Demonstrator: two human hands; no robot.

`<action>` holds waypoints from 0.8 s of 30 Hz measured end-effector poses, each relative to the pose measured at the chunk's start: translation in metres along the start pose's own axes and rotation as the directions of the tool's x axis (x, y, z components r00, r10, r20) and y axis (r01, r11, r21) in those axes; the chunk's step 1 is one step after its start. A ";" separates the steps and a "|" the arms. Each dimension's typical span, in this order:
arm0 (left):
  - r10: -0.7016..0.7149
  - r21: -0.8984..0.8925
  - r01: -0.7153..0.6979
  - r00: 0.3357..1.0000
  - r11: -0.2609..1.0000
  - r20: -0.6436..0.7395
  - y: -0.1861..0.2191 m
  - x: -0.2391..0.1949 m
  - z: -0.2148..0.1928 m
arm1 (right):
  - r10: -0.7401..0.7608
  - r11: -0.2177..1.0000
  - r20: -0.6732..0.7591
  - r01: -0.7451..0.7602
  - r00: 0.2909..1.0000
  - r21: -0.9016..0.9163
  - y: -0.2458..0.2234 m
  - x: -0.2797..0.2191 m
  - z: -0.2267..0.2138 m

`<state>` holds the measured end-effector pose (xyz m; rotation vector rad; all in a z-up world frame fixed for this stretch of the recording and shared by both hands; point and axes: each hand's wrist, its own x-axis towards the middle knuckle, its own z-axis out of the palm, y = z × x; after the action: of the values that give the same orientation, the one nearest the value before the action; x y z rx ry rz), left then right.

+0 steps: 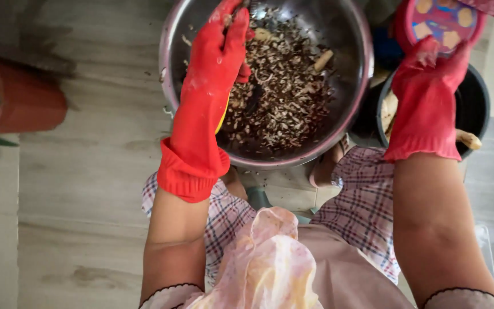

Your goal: The person sits on the floor and peels long, white root vegetables using a peeler. The peels fall into a large metal bowl placed between their legs, while the peeled vegetables are placed into a black bowl to the right.

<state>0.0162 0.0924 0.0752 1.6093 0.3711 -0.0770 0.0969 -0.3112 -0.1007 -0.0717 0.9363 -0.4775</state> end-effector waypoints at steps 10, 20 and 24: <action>-0.006 0.169 -0.006 0.998 0.986 0.068 0.001 0.002 -0.023 | 0.414 -0.268 0.397 0.526 0.819 -0.807 0.121 -0.027 -0.078; 0.317 0.403 -0.326 0.944 0.855 0.092 -0.068 0.047 -0.049 | 0.765 -0.228 0.385 0.777 0.516 -0.587 0.219 0.037 -0.191; 0.215 0.504 -0.215 0.975 0.836 0.058 -0.109 0.070 -0.058 | 0.815 -0.106 0.564 0.991 0.133 -0.081 0.248 -0.004 -0.191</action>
<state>0.0410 0.1652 -0.0439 2.1692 0.1706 0.0007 0.0343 -0.0601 -0.2773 -2.1634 -0.7199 0.3084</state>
